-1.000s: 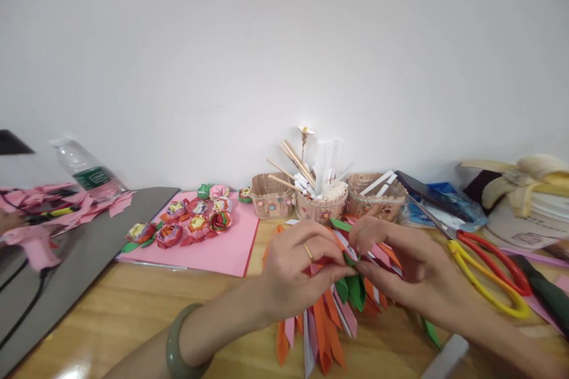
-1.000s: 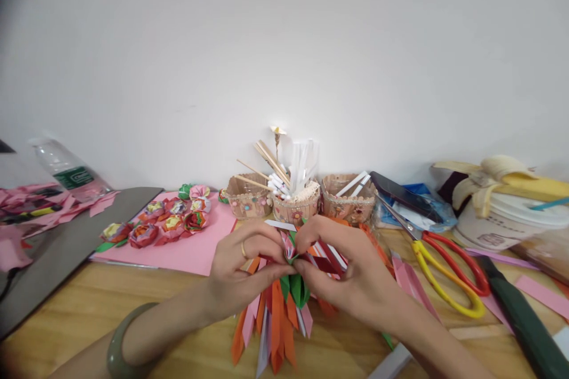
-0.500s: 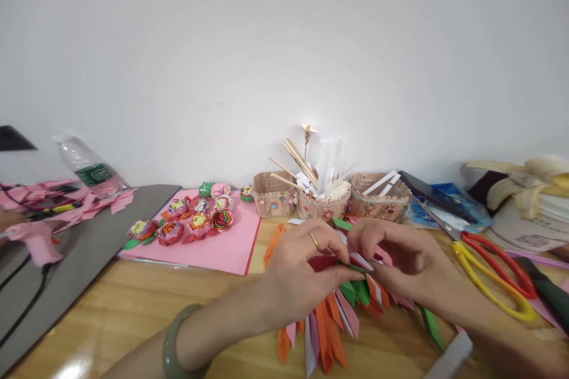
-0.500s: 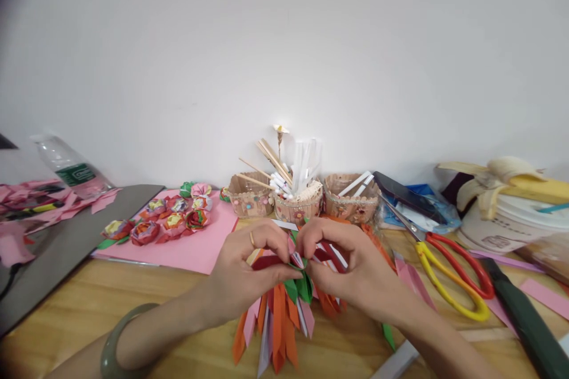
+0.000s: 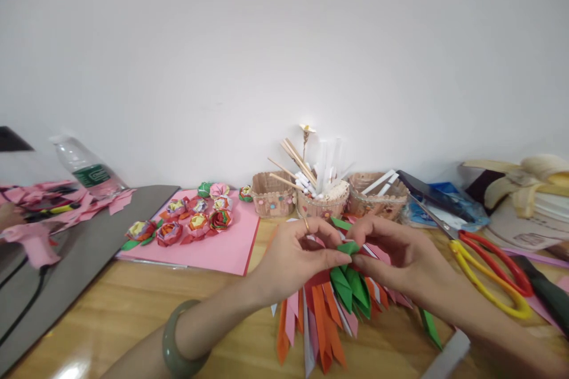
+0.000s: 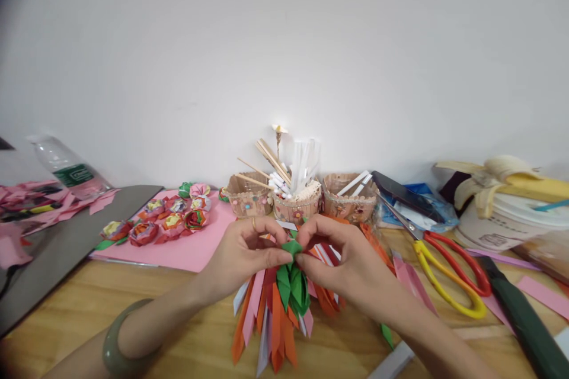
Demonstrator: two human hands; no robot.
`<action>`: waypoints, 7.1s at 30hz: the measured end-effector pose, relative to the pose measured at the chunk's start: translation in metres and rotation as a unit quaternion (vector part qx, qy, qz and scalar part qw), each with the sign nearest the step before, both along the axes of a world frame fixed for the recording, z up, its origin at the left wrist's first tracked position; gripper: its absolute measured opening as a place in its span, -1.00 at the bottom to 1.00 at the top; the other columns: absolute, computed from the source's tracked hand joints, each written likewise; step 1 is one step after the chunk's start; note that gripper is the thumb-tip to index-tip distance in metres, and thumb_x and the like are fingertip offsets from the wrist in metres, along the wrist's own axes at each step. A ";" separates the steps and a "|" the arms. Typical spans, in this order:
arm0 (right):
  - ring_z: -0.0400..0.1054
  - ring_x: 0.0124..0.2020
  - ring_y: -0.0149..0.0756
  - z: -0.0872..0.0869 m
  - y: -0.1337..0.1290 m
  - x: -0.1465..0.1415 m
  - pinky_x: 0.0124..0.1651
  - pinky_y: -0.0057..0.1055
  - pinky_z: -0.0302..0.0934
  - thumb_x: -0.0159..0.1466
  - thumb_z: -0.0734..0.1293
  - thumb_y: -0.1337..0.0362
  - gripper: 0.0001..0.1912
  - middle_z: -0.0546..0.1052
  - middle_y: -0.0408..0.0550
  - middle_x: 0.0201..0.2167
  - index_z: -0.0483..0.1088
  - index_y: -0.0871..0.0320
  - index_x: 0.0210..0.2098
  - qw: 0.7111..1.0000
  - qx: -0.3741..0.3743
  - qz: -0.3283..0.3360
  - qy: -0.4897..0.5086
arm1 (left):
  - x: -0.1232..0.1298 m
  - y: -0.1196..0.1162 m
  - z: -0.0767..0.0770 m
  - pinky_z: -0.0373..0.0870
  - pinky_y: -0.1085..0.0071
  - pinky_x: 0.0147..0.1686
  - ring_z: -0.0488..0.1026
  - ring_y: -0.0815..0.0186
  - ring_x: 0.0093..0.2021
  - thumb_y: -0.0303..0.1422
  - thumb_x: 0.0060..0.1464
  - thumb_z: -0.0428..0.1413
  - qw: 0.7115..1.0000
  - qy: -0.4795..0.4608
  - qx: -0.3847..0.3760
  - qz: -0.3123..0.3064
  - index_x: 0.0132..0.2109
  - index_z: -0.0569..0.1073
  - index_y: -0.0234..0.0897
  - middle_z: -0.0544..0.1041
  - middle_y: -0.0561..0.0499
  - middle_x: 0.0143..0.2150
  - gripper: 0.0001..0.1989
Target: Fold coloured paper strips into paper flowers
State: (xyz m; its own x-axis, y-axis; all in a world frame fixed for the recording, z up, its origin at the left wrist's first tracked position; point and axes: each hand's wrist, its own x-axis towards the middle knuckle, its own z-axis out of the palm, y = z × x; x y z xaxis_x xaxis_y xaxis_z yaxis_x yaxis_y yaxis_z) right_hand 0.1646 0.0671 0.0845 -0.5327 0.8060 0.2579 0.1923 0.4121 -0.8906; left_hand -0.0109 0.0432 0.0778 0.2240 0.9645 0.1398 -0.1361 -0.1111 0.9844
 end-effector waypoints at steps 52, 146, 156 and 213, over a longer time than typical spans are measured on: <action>0.34 -0.49 -0.40 0.002 0.000 -0.009 -0.42 -0.50 0.22 0.10 0.22 0.45 -0.89 0.44 -0.21 -0.55 0.29 0.12 -0.48 0.994 0.085 -0.039 -0.056 | -0.005 0.005 0.005 0.21 0.49 -0.44 0.33 0.41 -0.44 -0.48 -0.17 0.15 0.984 0.173 0.004 0.032 -0.45 0.37 -0.30 0.41 0.11 -0.49 -0.92; 0.28 -0.59 -0.36 0.009 -0.016 -0.001 -0.55 -0.46 0.18 0.24 0.27 0.16 -0.83 0.42 -0.15 -0.59 0.45 0.07 -0.39 0.971 0.158 -0.178 -0.033 | -0.002 0.012 -0.007 0.37 0.54 -0.34 0.40 0.47 -0.39 -0.30 -0.05 0.24 0.958 -0.234 -0.022 0.163 -0.37 0.41 -0.32 0.44 0.11 -0.42 -0.80; 0.28 -0.59 -0.37 0.005 -0.006 -0.006 -0.53 -0.44 0.22 0.15 0.37 0.17 -0.62 0.43 -0.20 -0.60 0.46 0.05 -0.04 0.972 0.192 -0.110 -0.082 | -0.003 0.015 -0.009 0.38 0.56 -0.56 0.42 0.42 -0.46 -0.31 -0.10 0.27 0.972 -0.175 -0.158 0.016 -0.29 0.44 -0.35 0.47 -0.01 -0.37 -0.76; 0.37 -0.55 -0.38 0.008 -0.015 -0.009 -0.52 -0.47 0.28 0.28 0.28 0.21 -0.89 0.51 -0.13 -0.50 0.38 0.11 -0.30 0.930 0.345 -0.120 -0.043 | -0.004 0.003 -0.013 0.40 0.33 0.01 0.48 0.20 0.01 -0.37 0.06 0.15 0.994 -0.005 0.104 -0.010 0.00 0.50 -0.06 0.57 0.02 -0.02 -0.68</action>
